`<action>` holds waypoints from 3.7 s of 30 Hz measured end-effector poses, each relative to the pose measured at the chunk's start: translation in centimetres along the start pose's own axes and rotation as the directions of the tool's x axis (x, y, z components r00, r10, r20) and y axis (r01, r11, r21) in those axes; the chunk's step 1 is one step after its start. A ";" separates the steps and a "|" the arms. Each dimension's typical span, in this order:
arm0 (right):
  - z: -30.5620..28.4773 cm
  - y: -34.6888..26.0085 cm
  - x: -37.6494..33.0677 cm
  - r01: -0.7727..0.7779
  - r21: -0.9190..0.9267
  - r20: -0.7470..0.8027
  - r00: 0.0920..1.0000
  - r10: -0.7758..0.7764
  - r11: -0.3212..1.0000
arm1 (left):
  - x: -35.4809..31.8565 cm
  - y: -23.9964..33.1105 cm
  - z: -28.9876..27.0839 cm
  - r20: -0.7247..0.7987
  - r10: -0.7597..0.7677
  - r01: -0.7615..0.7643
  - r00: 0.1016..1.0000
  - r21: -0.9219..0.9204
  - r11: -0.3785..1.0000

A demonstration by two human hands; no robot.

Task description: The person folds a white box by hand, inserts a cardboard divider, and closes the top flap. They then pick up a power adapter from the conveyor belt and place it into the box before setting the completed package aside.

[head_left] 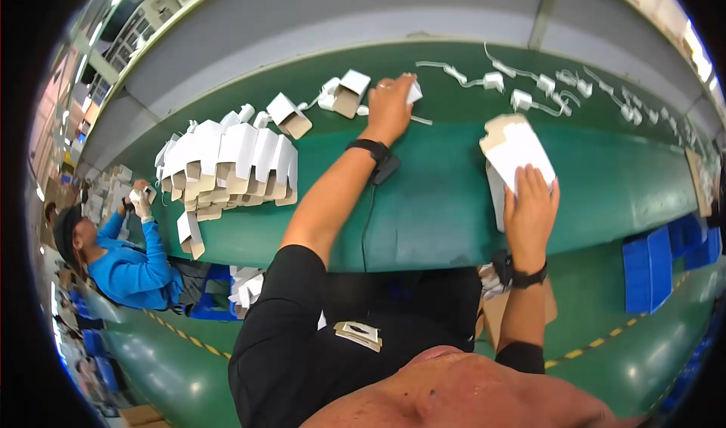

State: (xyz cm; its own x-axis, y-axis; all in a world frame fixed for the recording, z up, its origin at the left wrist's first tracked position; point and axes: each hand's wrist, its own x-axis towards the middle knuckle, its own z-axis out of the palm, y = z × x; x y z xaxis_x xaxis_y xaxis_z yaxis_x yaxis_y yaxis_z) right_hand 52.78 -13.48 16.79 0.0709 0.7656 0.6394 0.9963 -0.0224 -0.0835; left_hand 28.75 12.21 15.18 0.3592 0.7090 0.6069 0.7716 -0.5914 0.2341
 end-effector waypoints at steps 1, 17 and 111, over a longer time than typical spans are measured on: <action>-0.3 0.0 -0.3 -0.021 0.023 0.036 0.999 0.020 1.000 | 0.1 -0.7 1.6 -0.012 -0.002 0.001 1.000 -0.005 1.000; -3.5 -11.7 -2.1 0.049 0.658 -0.033 0.999 -0.036 0.751 | -13.9 14.6 -10.2 0.298 -0.080 0.281 0.951 -0.944 -0.173; -3.6 2.3 -0.6 -0.170 0.004 -0.055 0.984 0.170 0.985 | 1.6 5.9 -3.9 0.077 -0.008 0.022 0.997 -0.183 0.983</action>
State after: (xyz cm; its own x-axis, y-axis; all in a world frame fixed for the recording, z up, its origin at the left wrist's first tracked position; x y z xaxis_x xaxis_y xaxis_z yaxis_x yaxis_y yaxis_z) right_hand 55.19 -16.29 19.00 0.2422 0.7139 0.6570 0.9694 -0.1500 -0.1943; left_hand 31.89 8.35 20.48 0.3925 0.7412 0.5445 0.6704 -0.6359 0.3824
